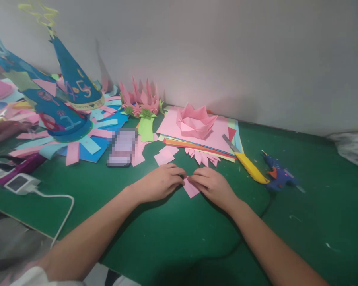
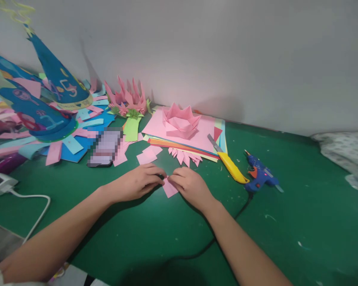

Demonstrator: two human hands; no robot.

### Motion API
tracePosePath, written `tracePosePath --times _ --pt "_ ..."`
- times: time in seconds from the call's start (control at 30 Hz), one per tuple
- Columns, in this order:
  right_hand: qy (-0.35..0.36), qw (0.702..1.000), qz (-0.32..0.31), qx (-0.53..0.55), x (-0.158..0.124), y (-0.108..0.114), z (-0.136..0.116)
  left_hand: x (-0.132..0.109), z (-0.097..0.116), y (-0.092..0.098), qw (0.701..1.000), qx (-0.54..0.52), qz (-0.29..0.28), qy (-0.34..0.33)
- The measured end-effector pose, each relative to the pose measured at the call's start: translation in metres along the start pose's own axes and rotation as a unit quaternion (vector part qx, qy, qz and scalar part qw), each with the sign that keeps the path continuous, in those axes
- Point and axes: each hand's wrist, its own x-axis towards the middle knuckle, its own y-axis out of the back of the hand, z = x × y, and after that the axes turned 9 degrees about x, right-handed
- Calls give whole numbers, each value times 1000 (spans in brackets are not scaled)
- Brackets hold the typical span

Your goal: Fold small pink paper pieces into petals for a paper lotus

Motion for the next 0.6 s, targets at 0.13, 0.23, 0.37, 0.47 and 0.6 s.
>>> tracePosePath --times 0.13,0.23,0.37,0.47,0.6 --pt "7 1000 -2 -2 1 1 0 0 1 0 1000 -2 -3 -1" --pt "17 1000 -2 -8 1 2 0 0 1 1 1000 -1 -2 1" --pt "21 1000 -5 -10 0 2 0 0 2 0 1000 5 3 -1" --pt "17 1000 -8 -12 1 3 -2 0 4 -2 1000 21 8 -6" --pt "-1 1000 -20 4 1 4 -3 2 7 -3 999 39 6 -6"
